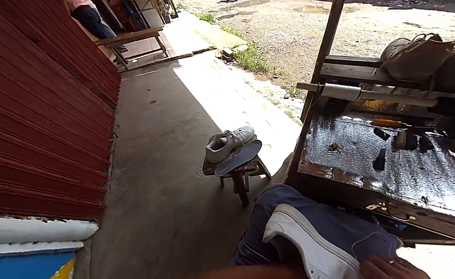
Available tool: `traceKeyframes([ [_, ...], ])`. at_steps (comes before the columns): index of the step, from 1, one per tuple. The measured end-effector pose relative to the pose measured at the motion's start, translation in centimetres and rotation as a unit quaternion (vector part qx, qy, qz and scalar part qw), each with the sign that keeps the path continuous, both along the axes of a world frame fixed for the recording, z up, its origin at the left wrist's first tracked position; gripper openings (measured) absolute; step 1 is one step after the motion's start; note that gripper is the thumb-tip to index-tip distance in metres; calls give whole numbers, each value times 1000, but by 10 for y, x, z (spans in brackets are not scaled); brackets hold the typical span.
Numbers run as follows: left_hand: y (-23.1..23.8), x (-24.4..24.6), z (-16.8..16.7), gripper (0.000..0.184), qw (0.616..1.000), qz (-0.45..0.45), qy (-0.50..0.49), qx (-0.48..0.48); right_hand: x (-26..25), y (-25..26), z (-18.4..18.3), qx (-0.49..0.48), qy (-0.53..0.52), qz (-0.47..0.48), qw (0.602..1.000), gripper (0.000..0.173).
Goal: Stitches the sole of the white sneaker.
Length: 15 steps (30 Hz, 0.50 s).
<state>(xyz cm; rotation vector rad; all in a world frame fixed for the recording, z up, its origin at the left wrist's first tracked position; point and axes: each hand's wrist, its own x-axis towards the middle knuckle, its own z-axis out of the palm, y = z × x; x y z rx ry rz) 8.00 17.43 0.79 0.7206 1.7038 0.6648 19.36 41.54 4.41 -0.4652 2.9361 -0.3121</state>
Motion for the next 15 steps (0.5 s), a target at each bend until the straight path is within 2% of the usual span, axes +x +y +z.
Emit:
traceKeyframes([
  [3,-14,0,-3,32,992,9,64,108,4,-2,-13,41,118,-1,992,16],
  [5,-26,6,-19,28,964,58,106,238,3,-8,-1,42,73,0,996,7],
  [6,-29,6,-24,26,952,50,135,271,1,-8,5,42,32,0,999,7],
  [8,-34,3,-30,24,942,-12,211,259,-4,-3,13,25,-61,10,998,12],
  [10,-32,-1,-26,27,949,-53,222,217,-12,3,22,7,-140,26,990,23],
  [13,-23,-1,-26,22,934,-68,251,246,-23,6,28,55,-137,22,989,35],
  [15,-22,0,-24,21,933,-45,251,255,-27,11,34,82,-92,5,992,48],
])
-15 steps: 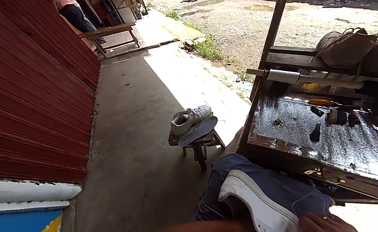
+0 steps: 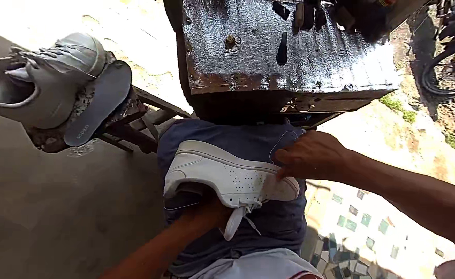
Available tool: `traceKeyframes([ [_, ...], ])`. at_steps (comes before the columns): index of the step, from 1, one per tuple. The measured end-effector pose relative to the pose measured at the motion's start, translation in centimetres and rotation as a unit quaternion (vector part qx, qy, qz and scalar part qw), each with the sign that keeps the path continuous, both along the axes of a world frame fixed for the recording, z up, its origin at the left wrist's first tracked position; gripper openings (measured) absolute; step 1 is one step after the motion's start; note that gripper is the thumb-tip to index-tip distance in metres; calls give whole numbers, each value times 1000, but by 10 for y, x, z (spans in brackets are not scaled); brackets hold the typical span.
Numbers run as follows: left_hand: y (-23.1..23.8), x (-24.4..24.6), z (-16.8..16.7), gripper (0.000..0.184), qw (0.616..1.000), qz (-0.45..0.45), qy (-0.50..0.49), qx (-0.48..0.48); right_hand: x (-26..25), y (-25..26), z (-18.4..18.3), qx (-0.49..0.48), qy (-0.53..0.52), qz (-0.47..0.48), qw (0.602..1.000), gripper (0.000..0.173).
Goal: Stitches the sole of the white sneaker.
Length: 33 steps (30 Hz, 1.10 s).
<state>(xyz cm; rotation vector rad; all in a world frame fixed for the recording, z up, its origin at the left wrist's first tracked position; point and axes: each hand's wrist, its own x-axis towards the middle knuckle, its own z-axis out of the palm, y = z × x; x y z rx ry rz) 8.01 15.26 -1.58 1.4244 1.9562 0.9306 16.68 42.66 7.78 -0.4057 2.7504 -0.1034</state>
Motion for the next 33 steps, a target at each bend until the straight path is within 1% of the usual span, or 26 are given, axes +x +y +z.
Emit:
traceKeyframes([
  [2,3,4,4,24,998,49,-23,16,1,9,9,14,19,-33,999,58],
  [4,5,8,-4,24,993,84,-16,82,10,26,11,24,33,-59,997,66],
  [7,4,5,-16,23,987,77,-26,135,33,61,21,57,88,-130,986,70],
  [9,6,5,-17,21,988,64,-4,141,51,80,29,81,105,-210,969,73],
  [11,5,6,-15,22,993,59,0,103,65,83,20,69,95,-262,958,74],
  [12,2,6,-15,24,996,55,-18,68,71,79,9,28,73,-268,960,71],
  [13,-2,6,-16,27,997,52,-41,35,77,74,-2,-43,34,-263,963,68],
  [14,-4,5,-18,28,997,46,-57,11,82,69,-12,-131,-21,-249,959,67],
  [15,-6,4,-19,29,998,43,-55,1,85,66,-19,-234,-90,-236,939,66],
  [16,-7,4,-20,28,999,38,-36,1,90,63,-25,-350,-157,-225,896,63],
  [17,-7,2,-20,28,1000,28,-3,9,94,61,-29,-459,-206,-211,838,57],
  [18,-5,-1,-19,28,999,16,27,18,98,61,-32,-541,-230,-193,785,50],
  [19,-5,-4,-16,29,999,6,42,24,103,61,-35,-602,-227,-178,745,42],
  [20,-6,-7,-13,30,999,-2,41,24,107,60,-38,-649,-205,-168,714,33],
  [21,-8,-10,-10,31,999,-4,39,25,108,59,-41,-681,-172,-160,693,25],
  [22,-13,-11,-11,33,999,0,38,27,108,57,-44,-702,-143,-150,682,20],
  [24,-24,-10,-12,36,999,33,38,2,108,54,-49,-715,-115,-143,674,15],
  [26,-24,-6,-2,40,993,96,-18,-68,107,50,-54,-711,-105,-162,677,16],
  [27,-23,-4,-1,40,991,109,-10,-79,106,47,-57,-704,-95,-179,680,17],
  [28,-24,-2,-6,39,992,103,37,-62,104,42,-59,-694,-83,-198,687,16],
  [29,-29,-2,-21,36,991,86,101,-27,102,37,-61,-681,-66,-218,695,15],
  [30,-31,-2,-28,34,989,70,127,-9,99,32,-61,-662,-45,-237,710,13],
  [31,-30,-2,-23,31,991,50,121,-17,96,26,-61,-634,-16,-255,730,12],
  [32,-26,-3,-10,27,993,32,109,-29,92,19,-59,-602,15,-268,752,12],
  [33,-25,-4,-9,23,994,20,107,-17,89,12,-57,-573,44,-275,771,11],
])
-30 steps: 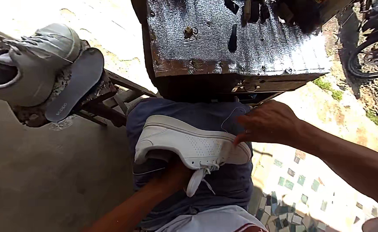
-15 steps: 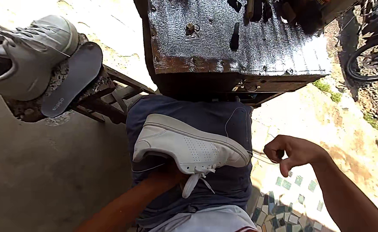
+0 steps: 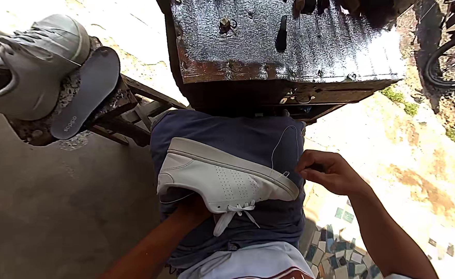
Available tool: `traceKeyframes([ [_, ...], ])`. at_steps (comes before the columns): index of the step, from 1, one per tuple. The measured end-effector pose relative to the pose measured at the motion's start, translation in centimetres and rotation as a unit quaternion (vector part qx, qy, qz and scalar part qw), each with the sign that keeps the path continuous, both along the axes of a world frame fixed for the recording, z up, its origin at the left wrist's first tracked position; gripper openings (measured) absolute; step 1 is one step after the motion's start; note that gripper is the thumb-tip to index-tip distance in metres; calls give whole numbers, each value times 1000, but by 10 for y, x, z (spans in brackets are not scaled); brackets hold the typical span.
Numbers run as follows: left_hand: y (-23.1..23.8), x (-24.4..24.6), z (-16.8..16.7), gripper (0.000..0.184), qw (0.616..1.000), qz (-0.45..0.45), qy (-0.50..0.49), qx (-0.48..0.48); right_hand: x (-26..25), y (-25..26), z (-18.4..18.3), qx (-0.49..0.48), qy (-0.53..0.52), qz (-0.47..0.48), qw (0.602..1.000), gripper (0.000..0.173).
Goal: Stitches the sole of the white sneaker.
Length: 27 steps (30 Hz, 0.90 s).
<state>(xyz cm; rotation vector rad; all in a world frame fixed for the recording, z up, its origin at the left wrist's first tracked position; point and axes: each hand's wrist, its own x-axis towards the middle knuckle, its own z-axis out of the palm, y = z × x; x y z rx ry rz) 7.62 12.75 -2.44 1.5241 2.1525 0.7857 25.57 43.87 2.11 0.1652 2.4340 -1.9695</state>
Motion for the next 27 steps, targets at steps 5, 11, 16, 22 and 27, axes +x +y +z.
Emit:
traceKeyframes([
  [5,-3,-1,-13,22,998,-3,-18,52,-9,-24,11,131,52,8,990,17],
  [11,-2,0,-14,23,998,17,-52,7,-14,-50,8,347,68,-41,935,21],
  [16,-15,4,-39,28,996,34,-73,29,2,-35,52,-105,22,-143,984,21],
  [22,0,5,-15,29,993,31,-77,-84,-3,22,36,-163,-1,-141,976,26],
  [27,-6,4,-31,32,999,7,13,-42,-55,-6,7,433,-102,-16,895,26],
])
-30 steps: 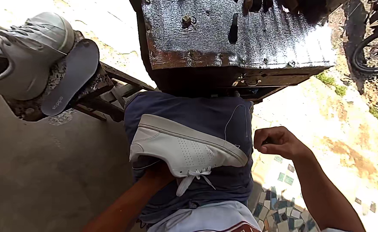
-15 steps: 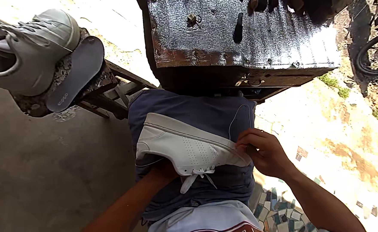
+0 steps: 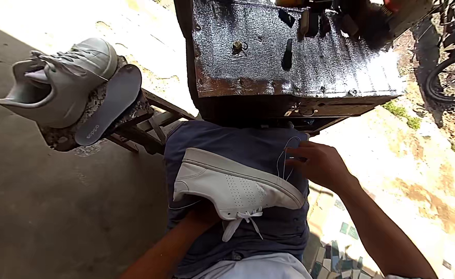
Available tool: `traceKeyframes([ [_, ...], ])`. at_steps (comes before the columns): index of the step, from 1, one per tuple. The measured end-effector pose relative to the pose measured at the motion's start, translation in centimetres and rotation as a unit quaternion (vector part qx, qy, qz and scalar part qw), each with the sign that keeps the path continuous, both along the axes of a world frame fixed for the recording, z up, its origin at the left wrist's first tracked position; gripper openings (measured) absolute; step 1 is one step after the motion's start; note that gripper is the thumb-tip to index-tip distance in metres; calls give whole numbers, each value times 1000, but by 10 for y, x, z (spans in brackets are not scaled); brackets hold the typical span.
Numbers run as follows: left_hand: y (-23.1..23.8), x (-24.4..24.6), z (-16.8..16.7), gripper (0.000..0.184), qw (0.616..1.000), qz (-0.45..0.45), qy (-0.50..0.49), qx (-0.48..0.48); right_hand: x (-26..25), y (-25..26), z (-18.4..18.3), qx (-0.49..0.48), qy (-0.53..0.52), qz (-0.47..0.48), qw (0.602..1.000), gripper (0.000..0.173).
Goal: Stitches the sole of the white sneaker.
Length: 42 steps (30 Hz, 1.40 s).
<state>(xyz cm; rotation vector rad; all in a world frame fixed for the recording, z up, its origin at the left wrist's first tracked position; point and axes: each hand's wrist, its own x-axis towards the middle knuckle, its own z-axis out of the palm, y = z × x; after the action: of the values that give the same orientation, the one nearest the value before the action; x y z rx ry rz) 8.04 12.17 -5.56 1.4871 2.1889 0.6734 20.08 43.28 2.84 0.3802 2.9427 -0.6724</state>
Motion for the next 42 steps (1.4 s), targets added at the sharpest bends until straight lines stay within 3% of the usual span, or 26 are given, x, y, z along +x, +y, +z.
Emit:
traceKeyframes([
  [1,-1,1,1,32,1000,2,0,-11,-10,-7,-3,-3,-37,54,998,31],
  [3,-3,2,2,32,1000,0,-7,-19,-17,3,-1,-116,-77,160,977,20],
  [5,-4,0,4,31,1000,-6,-12,-5,4,41,19,-221,-76,173,957,19],
  [7,-3,0,6,31,999,-2,-30,9,42,94,49,-181,-60,90,978,20],
  [10,2,0,10,29,999,-5,-47,19,85,146,61,-15,-89,-104,990,10],
  [11,3,0,12,28,999,-11,-46,19,89,141,56,-10,-81,-146,986,15],
  [12,3,1,13,27,999,-14,-45,25,87,121,48,-32,-52,-141,988,32],
  [14,8,4,18,26,998,0,-49,41,69,54,22,-144,14,-46,988,71],
  [16,15,3,42,32,991,33,-122,-48,45,-8,-2,-193,21,46,980,88],
  [17,15,1,48,34,990,29,-112,-77,36,-22,-11,-193,23,61,979,87],
  [19,-2,-1,35,29,1000,17,-16,-17,32,-26,-20,-217,5,61,974,81],
  [21,-36,-6,9,18,984,40,83,151,32,-21,-21,-235,-7,51,971,72],
  [23,-86,-17,-3,25,984,70,74,149,36,-20,-22,-248,-15,39,968,66],
  [27,-175,-47,-24,30,984,172,22,30,42,-23,-15,-201,-12,21,979,59],
  [29,-176,-49,-27,25,975,151,-113,117,43,-27,-4,-141,-11,27,990,55],
  [30,-166,-43,-20,23,952,108,-223,178,46,-28,4,-116,-15,22,993,49],
  [32,-135,-32,6,20,865,-16,-422,272,51,-26,20,-98,4,-5,995,30],
  [33,-120,-27,20,20,799,-54,-504,323,52,-25,25,-149,39,-16,988,25],
  [34,-105,-22,30,22,725,-75,-574,373,52,-22,27,-259,85,-12,962,24],
  [36,-78,-22,38,27,615,-129,-655,420,51,-22,21,-537,157,5,829,27],
  [37,-69,-26,35,29,600,-143,-666,420,48,-23,17,-633,177,-4,753,25],
  [38,-63,-30,31,29,639,-126,-641,405,46,-24,15,-666,189,-22,721,24],
  [39,-60,-35,29,27,727,-99,-568,372,45,-25,13,-630,195,-45,751,22],
  [40,-57,-37,29,24,830,-69,-448,324,45,-29,13,-520,188,-66,831,18],
  [41,-53,-36,30,25,916,-33,-294,272,45,-36,14,-351,155,-72,921,18],
  [42,-47,-31,31,26,963,-4,-142,228,42,-44,15,-177,107,-64,976,35],
])
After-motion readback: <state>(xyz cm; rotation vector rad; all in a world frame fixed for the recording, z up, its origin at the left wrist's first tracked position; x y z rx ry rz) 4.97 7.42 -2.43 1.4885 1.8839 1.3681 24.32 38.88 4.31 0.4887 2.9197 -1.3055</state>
